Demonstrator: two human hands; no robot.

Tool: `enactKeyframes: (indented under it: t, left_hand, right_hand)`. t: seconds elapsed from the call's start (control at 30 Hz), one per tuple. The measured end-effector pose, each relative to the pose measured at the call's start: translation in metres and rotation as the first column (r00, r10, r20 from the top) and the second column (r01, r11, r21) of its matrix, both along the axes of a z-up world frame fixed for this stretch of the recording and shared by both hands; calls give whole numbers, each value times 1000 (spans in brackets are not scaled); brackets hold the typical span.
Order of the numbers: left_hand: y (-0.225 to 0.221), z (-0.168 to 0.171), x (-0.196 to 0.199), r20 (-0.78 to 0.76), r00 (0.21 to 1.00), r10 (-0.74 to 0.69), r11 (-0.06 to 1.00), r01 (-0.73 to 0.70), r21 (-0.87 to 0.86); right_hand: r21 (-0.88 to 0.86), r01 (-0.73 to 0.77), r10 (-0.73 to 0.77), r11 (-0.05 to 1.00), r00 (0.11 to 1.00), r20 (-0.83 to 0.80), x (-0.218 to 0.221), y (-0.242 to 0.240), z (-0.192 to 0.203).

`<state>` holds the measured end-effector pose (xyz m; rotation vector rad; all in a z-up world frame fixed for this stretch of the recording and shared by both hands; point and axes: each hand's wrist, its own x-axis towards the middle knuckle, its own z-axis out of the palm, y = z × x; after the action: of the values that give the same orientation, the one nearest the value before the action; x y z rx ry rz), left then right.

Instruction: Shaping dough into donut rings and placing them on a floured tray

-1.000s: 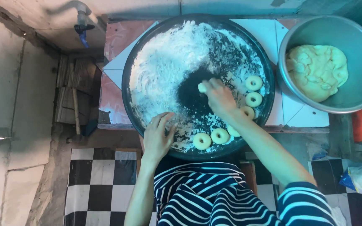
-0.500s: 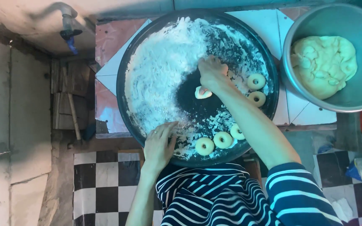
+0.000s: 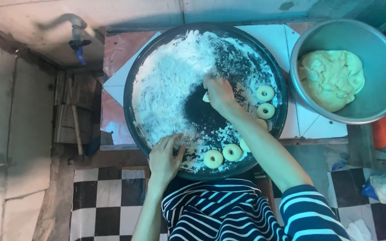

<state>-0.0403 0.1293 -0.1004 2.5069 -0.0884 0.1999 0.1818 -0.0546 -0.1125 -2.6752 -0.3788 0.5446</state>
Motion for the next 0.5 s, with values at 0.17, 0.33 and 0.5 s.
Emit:
enactKeyframes:
  t: [0.17, 0.33, 0.5]
  left_hand:
    - [-3, 0, -3, 42, 999, 23, 1000, -22, -12]
    - [-6, 2, -2, 71, 997, 18, 1000, -20, 21]
    - [-2, 5, -2, 29, 999, -23, 999, 21, 36]
  right_hand:
    - [42, -227, 206, 973, 936, 285, -41, -29, -9]
    - [-230, -338, 408, 913, 782, 471, -71, -43, -10]
    - [-423, -347, 494, 837, 812, 310, -70, -30, -51]
